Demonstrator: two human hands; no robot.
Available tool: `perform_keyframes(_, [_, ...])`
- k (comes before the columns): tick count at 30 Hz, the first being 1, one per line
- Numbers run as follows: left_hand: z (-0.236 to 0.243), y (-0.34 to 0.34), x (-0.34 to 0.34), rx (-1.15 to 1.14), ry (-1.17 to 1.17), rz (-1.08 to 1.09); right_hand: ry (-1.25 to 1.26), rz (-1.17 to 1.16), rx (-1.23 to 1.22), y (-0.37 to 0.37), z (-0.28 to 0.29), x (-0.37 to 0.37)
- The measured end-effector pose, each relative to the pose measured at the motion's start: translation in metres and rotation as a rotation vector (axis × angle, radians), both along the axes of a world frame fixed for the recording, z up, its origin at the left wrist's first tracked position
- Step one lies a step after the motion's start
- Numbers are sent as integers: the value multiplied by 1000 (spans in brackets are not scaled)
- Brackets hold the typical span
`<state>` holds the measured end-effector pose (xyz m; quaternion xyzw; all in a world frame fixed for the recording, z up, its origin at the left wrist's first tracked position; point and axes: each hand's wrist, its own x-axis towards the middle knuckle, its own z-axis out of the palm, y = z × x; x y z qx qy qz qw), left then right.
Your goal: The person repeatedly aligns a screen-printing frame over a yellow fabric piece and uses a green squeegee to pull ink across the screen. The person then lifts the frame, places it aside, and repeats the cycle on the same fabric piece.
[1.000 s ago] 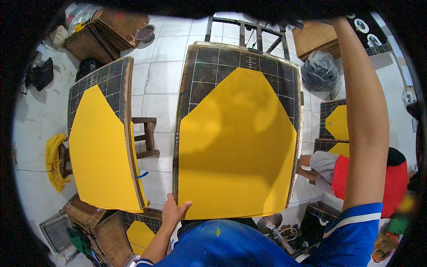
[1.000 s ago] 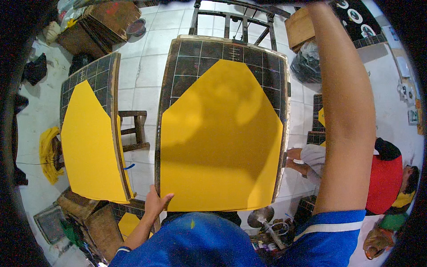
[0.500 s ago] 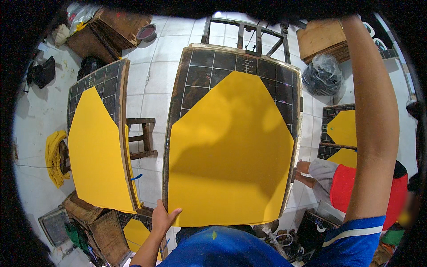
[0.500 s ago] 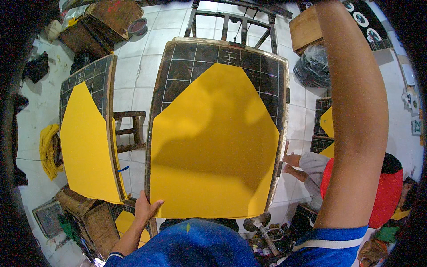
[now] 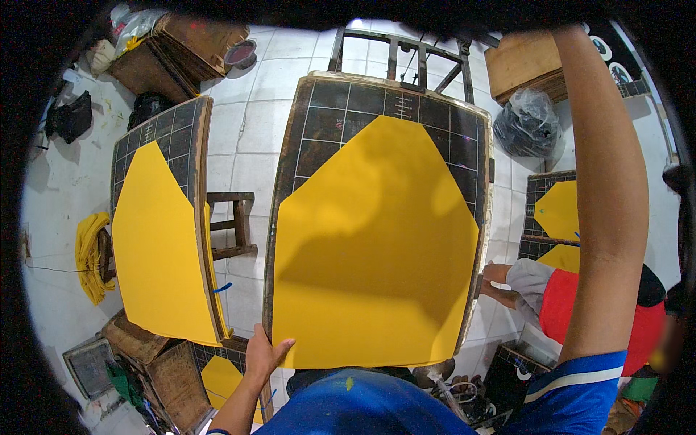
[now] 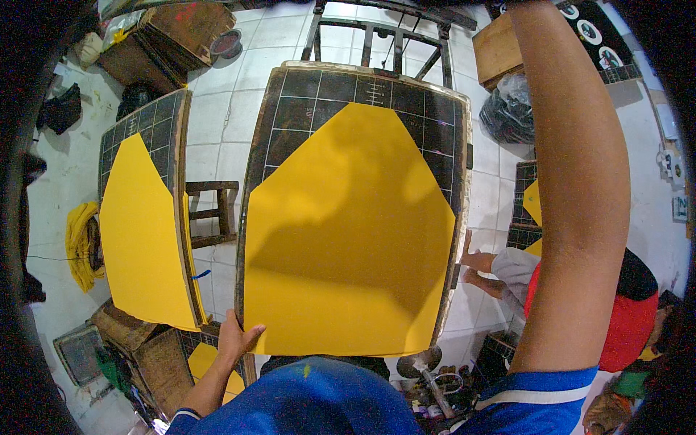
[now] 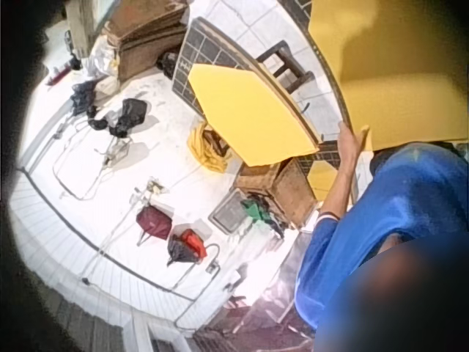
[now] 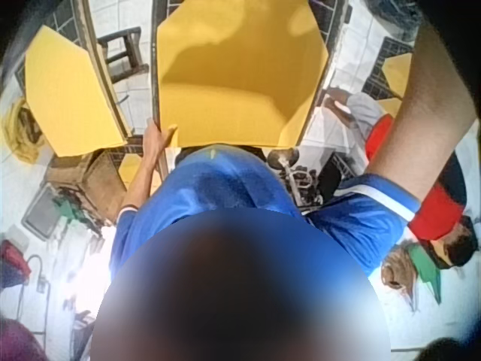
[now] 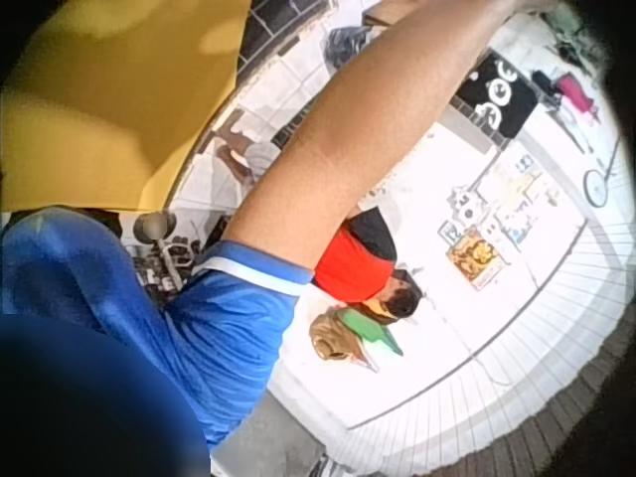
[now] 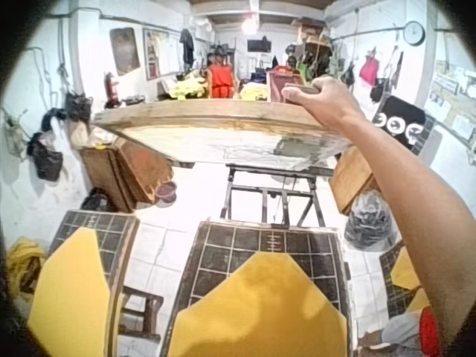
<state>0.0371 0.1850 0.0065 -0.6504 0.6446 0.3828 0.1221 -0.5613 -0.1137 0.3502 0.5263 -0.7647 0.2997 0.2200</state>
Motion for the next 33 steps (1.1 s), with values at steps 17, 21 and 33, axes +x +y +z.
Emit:
perform_keyframes(17, [-2,-1,2,-6,-12,-17,-17,68,-14,4,-2,5])
perform_keyframes(21, [-8,0,6,-26,-20,-45,-29,43,4,7,-1,6])
perform_keyframes(33, [-38,-19,14,-91,-174,-225,-24,36,-13,7,2,12])
